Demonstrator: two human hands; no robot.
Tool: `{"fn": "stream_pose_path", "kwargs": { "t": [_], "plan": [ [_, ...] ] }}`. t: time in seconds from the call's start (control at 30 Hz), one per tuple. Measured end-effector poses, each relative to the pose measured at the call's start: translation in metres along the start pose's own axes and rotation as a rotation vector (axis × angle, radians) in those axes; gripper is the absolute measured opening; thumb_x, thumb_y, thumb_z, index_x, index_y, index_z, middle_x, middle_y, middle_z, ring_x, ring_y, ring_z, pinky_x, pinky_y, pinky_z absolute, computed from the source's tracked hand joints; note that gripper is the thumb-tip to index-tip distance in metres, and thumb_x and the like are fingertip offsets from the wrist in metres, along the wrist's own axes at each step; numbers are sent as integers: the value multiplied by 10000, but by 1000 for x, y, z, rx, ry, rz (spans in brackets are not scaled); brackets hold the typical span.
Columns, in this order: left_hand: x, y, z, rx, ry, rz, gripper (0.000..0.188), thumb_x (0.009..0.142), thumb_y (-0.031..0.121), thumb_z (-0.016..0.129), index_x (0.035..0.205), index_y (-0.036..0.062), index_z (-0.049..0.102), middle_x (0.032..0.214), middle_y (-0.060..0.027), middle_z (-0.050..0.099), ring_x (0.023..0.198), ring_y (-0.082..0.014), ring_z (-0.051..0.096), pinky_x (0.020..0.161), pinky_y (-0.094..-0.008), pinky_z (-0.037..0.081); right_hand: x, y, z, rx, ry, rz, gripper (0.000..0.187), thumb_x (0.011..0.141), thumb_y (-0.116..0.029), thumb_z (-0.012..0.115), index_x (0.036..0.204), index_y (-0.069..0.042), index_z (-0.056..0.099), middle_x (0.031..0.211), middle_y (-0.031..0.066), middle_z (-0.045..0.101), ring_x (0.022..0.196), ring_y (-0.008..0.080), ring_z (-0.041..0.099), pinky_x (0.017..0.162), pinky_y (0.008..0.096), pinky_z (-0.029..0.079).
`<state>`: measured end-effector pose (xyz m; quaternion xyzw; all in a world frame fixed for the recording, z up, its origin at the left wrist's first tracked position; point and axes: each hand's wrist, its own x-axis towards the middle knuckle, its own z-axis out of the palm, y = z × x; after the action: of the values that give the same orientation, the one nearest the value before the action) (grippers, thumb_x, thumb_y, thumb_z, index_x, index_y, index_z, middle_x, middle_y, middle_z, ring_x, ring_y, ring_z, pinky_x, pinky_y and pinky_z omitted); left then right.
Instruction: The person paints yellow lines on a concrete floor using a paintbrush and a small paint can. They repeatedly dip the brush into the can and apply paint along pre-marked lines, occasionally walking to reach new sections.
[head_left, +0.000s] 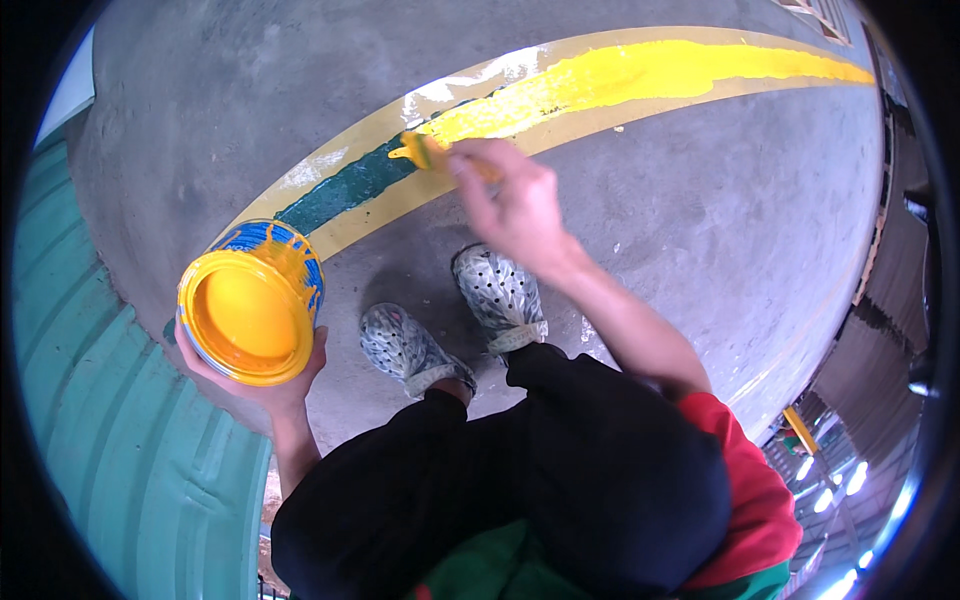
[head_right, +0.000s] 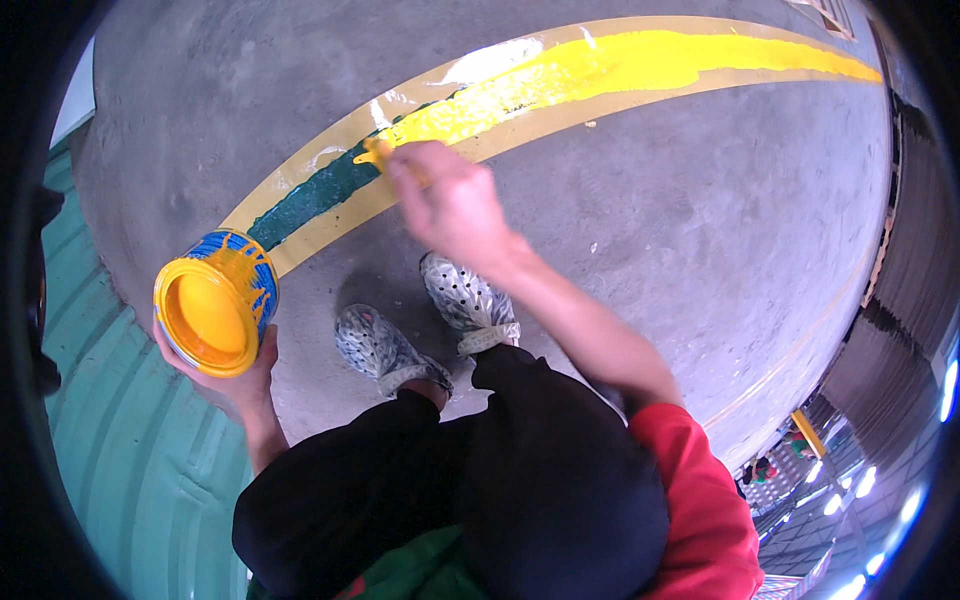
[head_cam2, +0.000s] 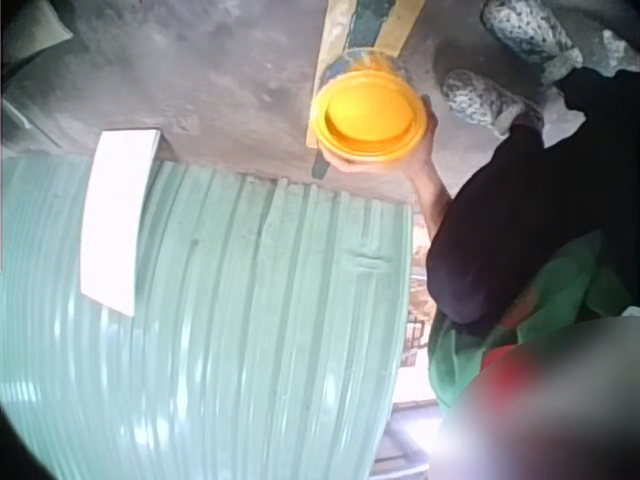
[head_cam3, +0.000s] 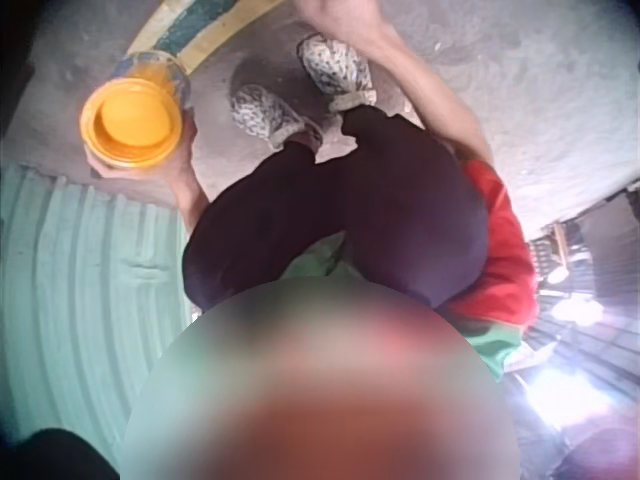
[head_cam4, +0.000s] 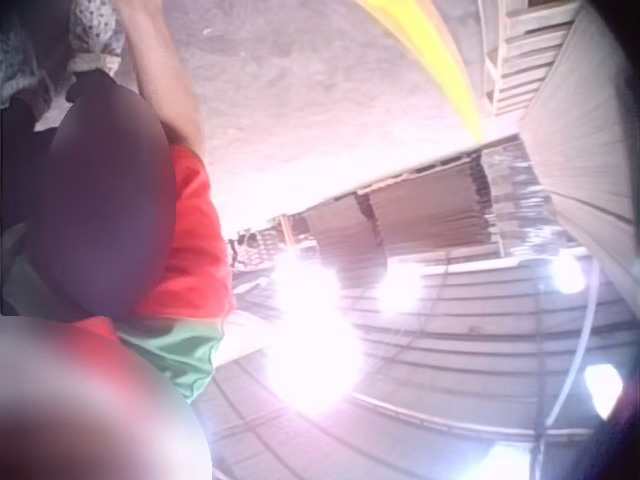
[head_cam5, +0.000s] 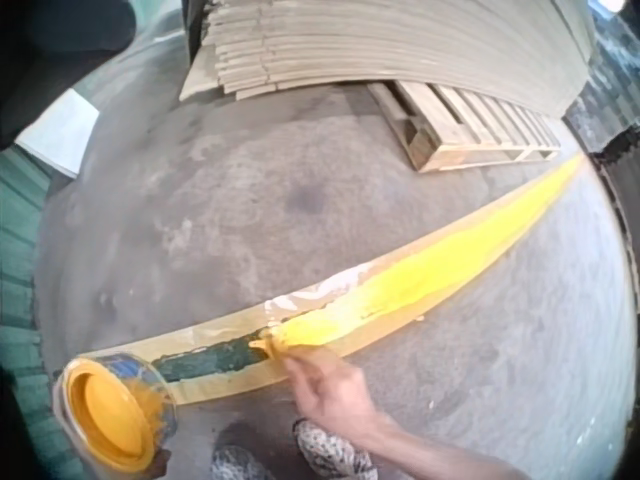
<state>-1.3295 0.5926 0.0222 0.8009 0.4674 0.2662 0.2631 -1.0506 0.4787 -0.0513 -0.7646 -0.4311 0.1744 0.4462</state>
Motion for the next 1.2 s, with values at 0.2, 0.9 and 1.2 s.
{"fn": "stream_pose_path", "kwargs": {
  "t": [0.2,0.9,1.2],
  "plan": [
    [-11,-3,1,6,16,-95,1338,461,171,939,1534,91,143,1450,-126,375,1340,-310,436,1174,-459,338,17,51,-77,-271,133,110,140,942,-96,653,1023,13,689,934,181,726,766,285,737,662,335,588],
    [-14,-4,-5,39,72,-83,1291,482,107,922,1532,108,171,1458,-113,376,1362,-305,420,1191,-446,339,7,46,-71,-212,72,220,181,962,-132,650,1036,19,716,992,204,742,816,268,749,644,344,607],
    [-15,-9,-19,-11,227,-94,1248,502,185,923,1533,91,226,1472,-126,397,1365,-310,429,1193,-452,325,8,38,-24,-496,-39,-287,175,818,-29,655,990,-41,625,872,106,657,729,275,660,570,404,573]
  ]
}}
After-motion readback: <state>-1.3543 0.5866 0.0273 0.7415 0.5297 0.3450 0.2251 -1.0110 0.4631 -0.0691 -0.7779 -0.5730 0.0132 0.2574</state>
